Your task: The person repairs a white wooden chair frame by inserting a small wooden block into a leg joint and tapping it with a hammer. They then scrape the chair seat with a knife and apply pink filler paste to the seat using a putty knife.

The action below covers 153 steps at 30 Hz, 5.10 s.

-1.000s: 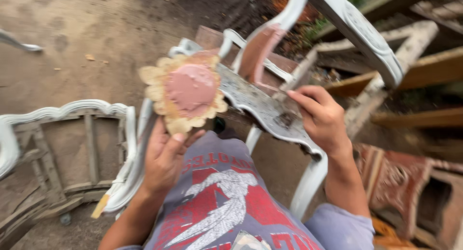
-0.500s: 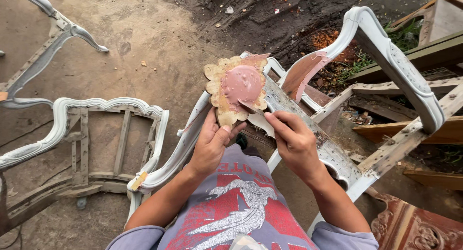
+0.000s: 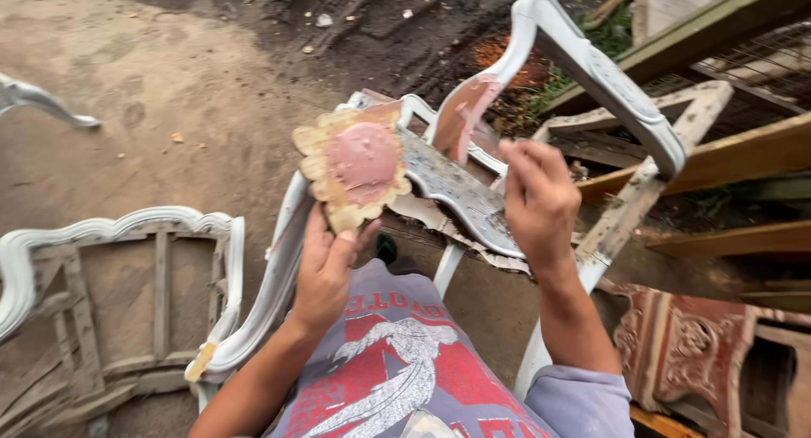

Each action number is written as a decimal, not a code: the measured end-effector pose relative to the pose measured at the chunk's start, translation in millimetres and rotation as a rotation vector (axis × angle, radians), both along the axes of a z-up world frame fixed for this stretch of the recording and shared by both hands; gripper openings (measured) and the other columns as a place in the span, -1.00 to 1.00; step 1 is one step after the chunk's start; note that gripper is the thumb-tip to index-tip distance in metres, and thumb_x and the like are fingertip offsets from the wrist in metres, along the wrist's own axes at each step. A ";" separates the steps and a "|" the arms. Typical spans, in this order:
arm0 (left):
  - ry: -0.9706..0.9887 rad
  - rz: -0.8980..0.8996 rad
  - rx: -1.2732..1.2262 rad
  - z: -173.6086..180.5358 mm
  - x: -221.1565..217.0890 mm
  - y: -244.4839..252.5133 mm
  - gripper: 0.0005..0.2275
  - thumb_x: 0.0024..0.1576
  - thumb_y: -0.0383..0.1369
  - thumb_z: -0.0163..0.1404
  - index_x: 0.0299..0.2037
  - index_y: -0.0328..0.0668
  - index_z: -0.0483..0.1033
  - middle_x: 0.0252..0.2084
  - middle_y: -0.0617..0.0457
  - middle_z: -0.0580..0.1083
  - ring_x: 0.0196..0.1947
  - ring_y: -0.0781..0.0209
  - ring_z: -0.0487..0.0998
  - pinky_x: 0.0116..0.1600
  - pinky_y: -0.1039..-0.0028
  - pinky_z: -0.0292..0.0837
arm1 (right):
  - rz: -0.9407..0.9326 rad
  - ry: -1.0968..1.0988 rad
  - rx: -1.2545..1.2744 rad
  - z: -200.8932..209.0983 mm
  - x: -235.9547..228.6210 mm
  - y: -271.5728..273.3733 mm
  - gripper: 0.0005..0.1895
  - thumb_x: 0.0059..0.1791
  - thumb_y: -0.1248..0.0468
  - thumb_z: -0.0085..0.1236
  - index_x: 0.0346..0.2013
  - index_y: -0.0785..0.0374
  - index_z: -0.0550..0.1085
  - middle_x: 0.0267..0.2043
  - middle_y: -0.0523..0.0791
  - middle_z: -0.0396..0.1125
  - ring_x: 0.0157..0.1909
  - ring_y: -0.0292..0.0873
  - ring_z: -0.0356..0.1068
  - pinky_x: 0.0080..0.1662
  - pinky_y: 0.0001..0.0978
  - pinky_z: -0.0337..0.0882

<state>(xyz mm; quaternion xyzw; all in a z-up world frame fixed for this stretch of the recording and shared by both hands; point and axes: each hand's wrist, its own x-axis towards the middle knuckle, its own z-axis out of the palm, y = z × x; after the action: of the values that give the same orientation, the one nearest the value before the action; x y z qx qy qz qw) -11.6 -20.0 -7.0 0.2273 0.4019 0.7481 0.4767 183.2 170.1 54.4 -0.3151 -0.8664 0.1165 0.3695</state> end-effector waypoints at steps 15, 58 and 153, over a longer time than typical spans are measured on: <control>-0.030 -0.014 -0.006 14.4 -9.8 -18.7 -0.45 0.31 -0.57 -0.29 0.53 -0.32 -0.16 0.42 -0.10 0.23 0.37 0.15 0.34 0.44 0.23 0.32 | -0.088 -0.132 0.011 -44.5 -5.0 54.9 -0.62 -0.01 0.59 0.11 0.09 0.39 0.56 0.02 0.06 0.39 -0.03 0.01 0.45 -0.02 -0.18 0.49; 0.018 -0.032 -0.047 13.8 -11.3 -23.0 -0.46 0.33 -0.55 -0.28 0.52 -0.37 -0.15 0.40 -0.15 0.23 0.36 0.11 0.35 0.44 0.20 0.35 | 0.017 -0.180 -0.118 -24.5 -12.0 53.0 -0.70 0.04 0.54 0.10 0.06 0.35 0.58 0.03 0.05 0.45 -0.04 -0.06 0.52 -0.03 -0.30 0.56; -0.080 -0.025 0.061 -5.0 -9.6 -14.4 -0.45 0.36 -0.50 -0.25 0.55 -0.29 -0.17 0.44 -0.11 0.19 0.38 0.12 0.33 0.45 0.17 0.34 | 0.110 -0.075 -0.206 2.6 -6.9 14.9 -0.72 0.03 0.55 0.15 0.01 0.31 0.59 -0.02 0.02 0.46 -0.07 -0.09 0.53 -0.07 -0.37 0.52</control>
<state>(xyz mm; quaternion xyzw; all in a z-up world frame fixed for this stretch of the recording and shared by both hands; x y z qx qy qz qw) -21.2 -34.5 -12.0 0.2169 0.3566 0.7624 0.4946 176.3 185.0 57.0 -0.3075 -0.8790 0.2133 0.2954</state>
